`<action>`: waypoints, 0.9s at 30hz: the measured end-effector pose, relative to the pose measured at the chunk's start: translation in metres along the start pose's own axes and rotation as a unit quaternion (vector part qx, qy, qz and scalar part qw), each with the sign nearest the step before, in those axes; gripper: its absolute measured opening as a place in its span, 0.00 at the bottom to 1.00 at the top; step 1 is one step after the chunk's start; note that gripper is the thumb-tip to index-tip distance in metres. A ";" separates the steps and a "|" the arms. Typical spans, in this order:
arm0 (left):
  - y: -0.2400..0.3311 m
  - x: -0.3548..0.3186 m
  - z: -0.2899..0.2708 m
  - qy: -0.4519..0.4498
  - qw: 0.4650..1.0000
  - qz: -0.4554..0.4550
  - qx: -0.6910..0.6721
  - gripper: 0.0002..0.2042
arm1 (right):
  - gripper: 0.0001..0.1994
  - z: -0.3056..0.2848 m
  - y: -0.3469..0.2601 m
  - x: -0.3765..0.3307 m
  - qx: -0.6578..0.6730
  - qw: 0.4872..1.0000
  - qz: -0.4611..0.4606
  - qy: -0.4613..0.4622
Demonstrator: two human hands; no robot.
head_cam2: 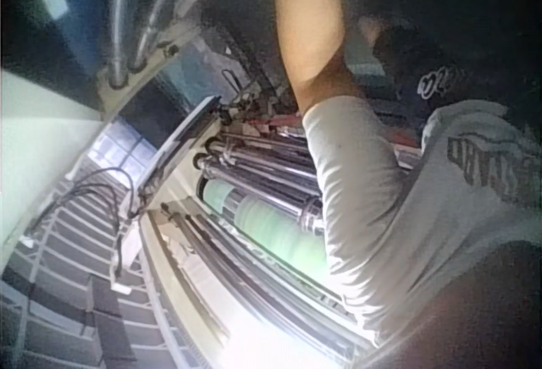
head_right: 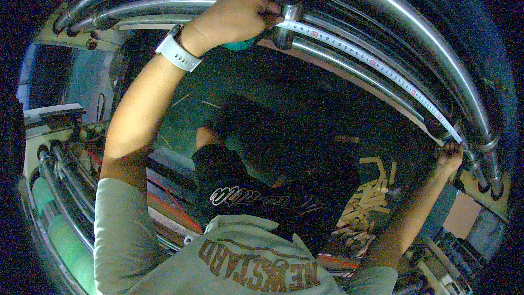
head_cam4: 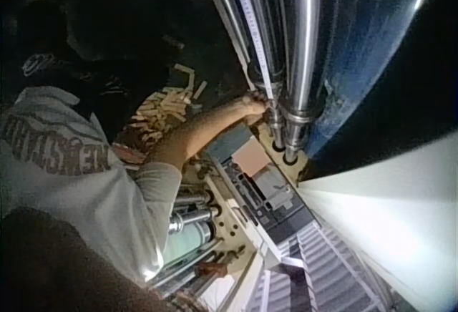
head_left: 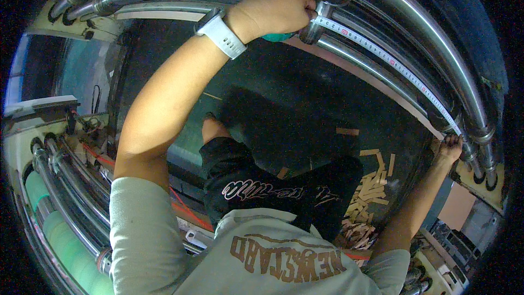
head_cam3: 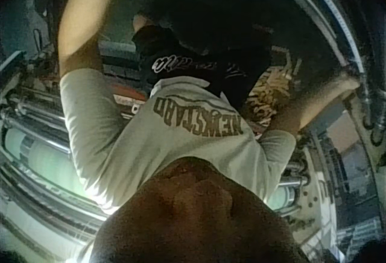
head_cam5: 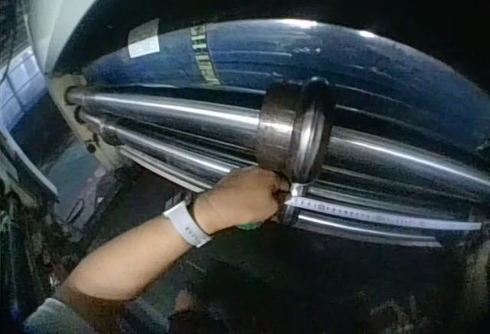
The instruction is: The person uses a tape measure to measure the length of a series of parallel metal pipes mounted overhead. They extend the tape measure along the pipes, hold it in place with one hand, and appear to mark or note measurements with the other hand. The camera angle is low, looking up at the pipes and the person's arms.
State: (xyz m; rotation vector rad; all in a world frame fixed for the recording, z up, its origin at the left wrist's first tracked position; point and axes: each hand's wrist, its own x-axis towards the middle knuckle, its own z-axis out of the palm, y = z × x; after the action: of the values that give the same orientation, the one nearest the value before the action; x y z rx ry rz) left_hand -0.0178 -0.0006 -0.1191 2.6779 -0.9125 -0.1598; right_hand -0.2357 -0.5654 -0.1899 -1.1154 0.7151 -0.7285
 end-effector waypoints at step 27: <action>0.008 0.004 0.003 0.050 0.997 -0.038 0.039 0.11 | 0.13 0.017 0.004 -0.009 0.021 1.000 0.011 -0.003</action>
State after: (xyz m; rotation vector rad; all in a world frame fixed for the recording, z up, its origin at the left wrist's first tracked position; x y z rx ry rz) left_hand -0.0194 -0.0097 -0.1192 2.7667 -0.8020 -0.0062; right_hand -0.2266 -0.5480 -0.1872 -1.0692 0.7025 -0.7173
